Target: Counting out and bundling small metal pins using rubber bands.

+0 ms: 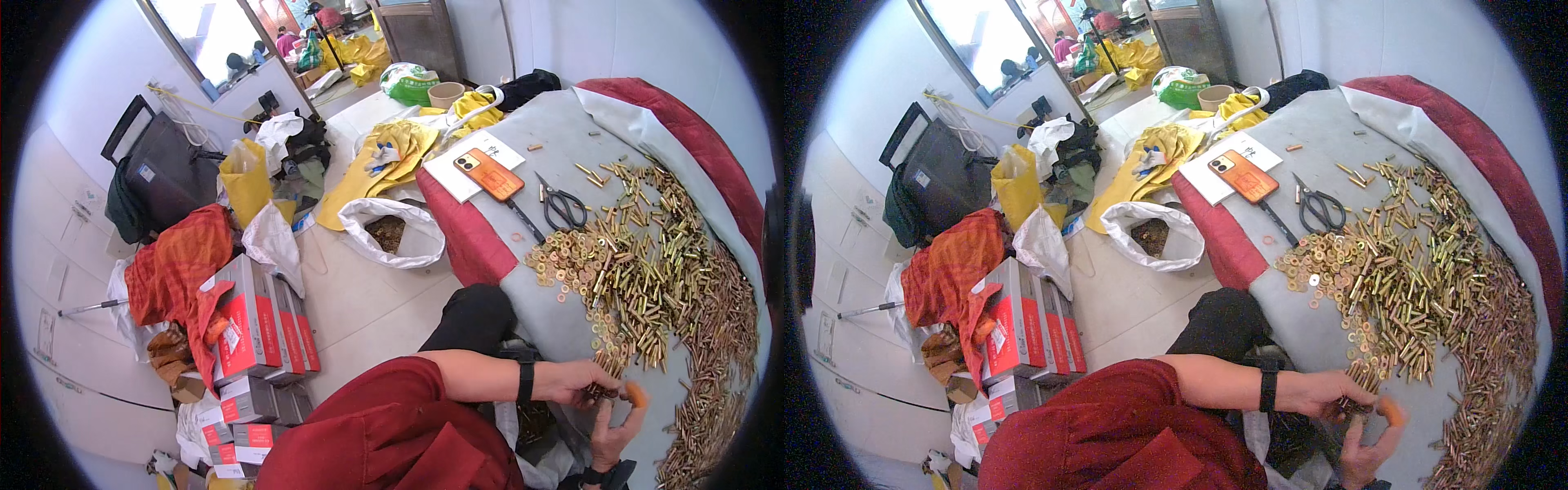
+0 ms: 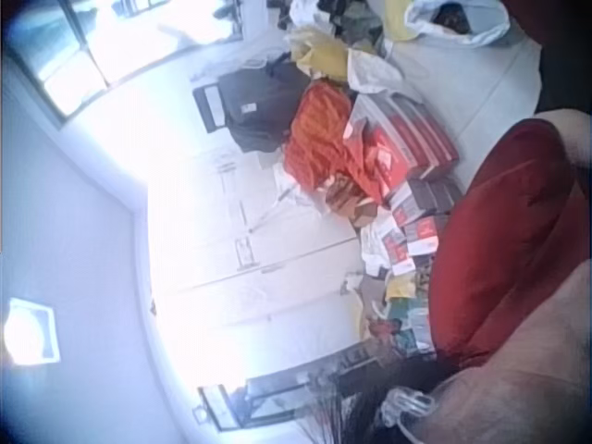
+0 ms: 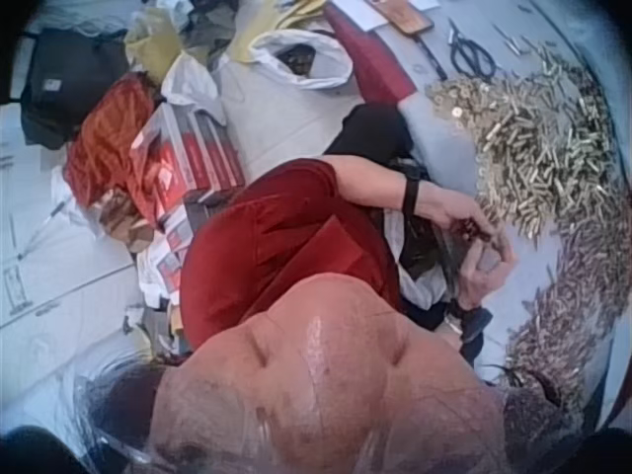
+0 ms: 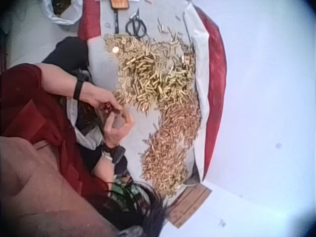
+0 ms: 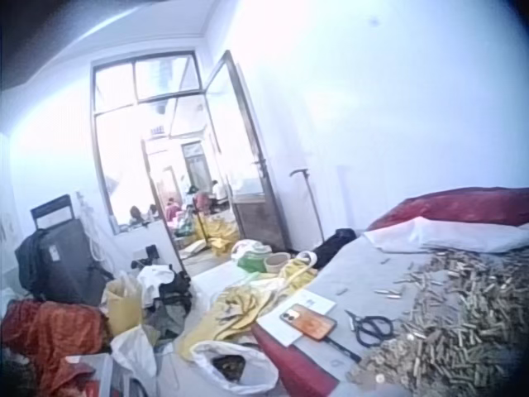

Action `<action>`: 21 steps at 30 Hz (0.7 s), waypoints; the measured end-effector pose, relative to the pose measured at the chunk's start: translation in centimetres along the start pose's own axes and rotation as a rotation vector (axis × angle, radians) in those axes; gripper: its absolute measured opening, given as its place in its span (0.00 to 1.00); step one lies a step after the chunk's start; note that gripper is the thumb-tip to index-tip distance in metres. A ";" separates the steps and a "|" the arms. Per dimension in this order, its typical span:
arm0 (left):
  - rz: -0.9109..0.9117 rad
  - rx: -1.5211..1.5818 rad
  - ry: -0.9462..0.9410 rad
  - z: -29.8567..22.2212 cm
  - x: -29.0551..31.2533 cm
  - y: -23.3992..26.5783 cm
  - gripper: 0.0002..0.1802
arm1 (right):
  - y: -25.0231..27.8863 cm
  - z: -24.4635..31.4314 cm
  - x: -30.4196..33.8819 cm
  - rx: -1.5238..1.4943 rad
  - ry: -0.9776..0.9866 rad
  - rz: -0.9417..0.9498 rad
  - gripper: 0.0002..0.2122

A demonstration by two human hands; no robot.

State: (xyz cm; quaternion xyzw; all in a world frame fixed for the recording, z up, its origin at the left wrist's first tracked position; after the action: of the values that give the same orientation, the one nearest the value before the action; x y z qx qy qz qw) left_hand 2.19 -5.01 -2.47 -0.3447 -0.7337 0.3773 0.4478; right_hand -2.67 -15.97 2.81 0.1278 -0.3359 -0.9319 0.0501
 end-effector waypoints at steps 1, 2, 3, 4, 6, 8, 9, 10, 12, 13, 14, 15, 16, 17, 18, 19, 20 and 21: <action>-0.024 -0.040 0.012 0.1 -0.1 0.1 0.08 | 0.6 1.6 -0.7 -0.008 -0.037 -0.082 0.38; -0.047 -0.081 0.023 0.1 -0.1 0.0 0.05 | 1.2 2.2 -1.0 -0.015 -0.073 -0.165 0.38; -0.042 -0.082 0.026 0.4 0.0 -0.4 0.05 | 1.3 2.0 -0.8 -0.011 -0.076 -0.168 0.38; 0.004 -0.131 -0.025 0.4 0.2 -1.3 0.05 | 0.9 1.7 -0.6 0.035 -0.066 -0.123 0.39; 0.048 -0.180 -0.080 0.8 0.3 -2.1 0.07 | 0.5 2.2 -0.8 0.078 -0.052 -0.076 0.40; -0.054 -0.483 -0.174 0.4 0.0 -1.4 0.11 | -0.8 4.7 -1.6 0.179 0.095 -0.039 0.39; -0.054 -0.483 -0.175 0.4 0.1 -1.4 0.11 | -1.0 4.8 -1.7 0.179 0.097 -0.039 0.39; -0.022 -0.477 -0.179 0.4 0.2 -1.5 0.12 | -1.3 4.9 -1.7 0.191 0.110 -0.023 0.40; 0.006 -0.470 -0.183 0.5 0.0 -1.3 0.14 | -1.5 4.9 -1.8 0.200 0.125 -0.006 0.40; -0.002 -0.457 -0.180 0.7 -0.5 -0.8 0.13 | -1.4 4.7 -1.9 0.176 0.125 -0.010 0.39; -0.010 -0.444 -0.178 0.8 -0.7 -0.5 0.11 | -1.4 4.6 -1.9 0.152 0.127 -0.013 0.39; -0.008 -0.446 -0.185 0.5 -0.5 -0.7 0.11 | -1.3 4.5 -1.9 0.156 0.135 -0.013 0.39; -0.021 -0.405 -0.144 0.5 -0.2 -0.8 0.09 | -1.3 4.3 -1.8 0.150 0.120 -0.007 0.39; -0.034 -0.364 -0.104 0.4 0.0 -0.9 0.07 | -1.4 4.1 -1.7 0.144 0.107 0.001 0.39; -0.041 -0.363 -0.117 0.4 -0.1 -0.8 0.07 | -1.3 4.1 -1.7 0.140 0.120 0.007 0.39; -0.032 -0.396 -0.156 0.5 -0.4 -0.8 0.05 | -1.2 4.5 -1.6 0.191 0.154 0.015 0.40; -0.023 -0.430 -0.196 0.3 -0.5 -0.8 0.02 | -1.2 4.9 -1.6 0.243 0.189 0.023 0.40; -0.025 -0.428 -0.210 0.1 -0.2 -1.1 0.02 | -1.2 5.6 -1.6 0.245 0.202 0.028 0.40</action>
State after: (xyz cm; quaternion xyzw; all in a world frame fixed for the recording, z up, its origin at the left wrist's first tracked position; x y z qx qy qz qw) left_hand 2.00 -5.76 -1.64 -0.3815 -0.8437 0.2414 0.2903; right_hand -2.64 -11.36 6.56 0.2210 -0.4420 -0.8656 0.0807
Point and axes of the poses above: each hand's wrist, its own x-axis away from the middle knuckle, its own y-axis out of the back of the hand, z = x × y, the point moved 6 cm from there along -x, towards the middle knuckle, and after that the axes turned 1 degree about z, right-handed, at the moved point
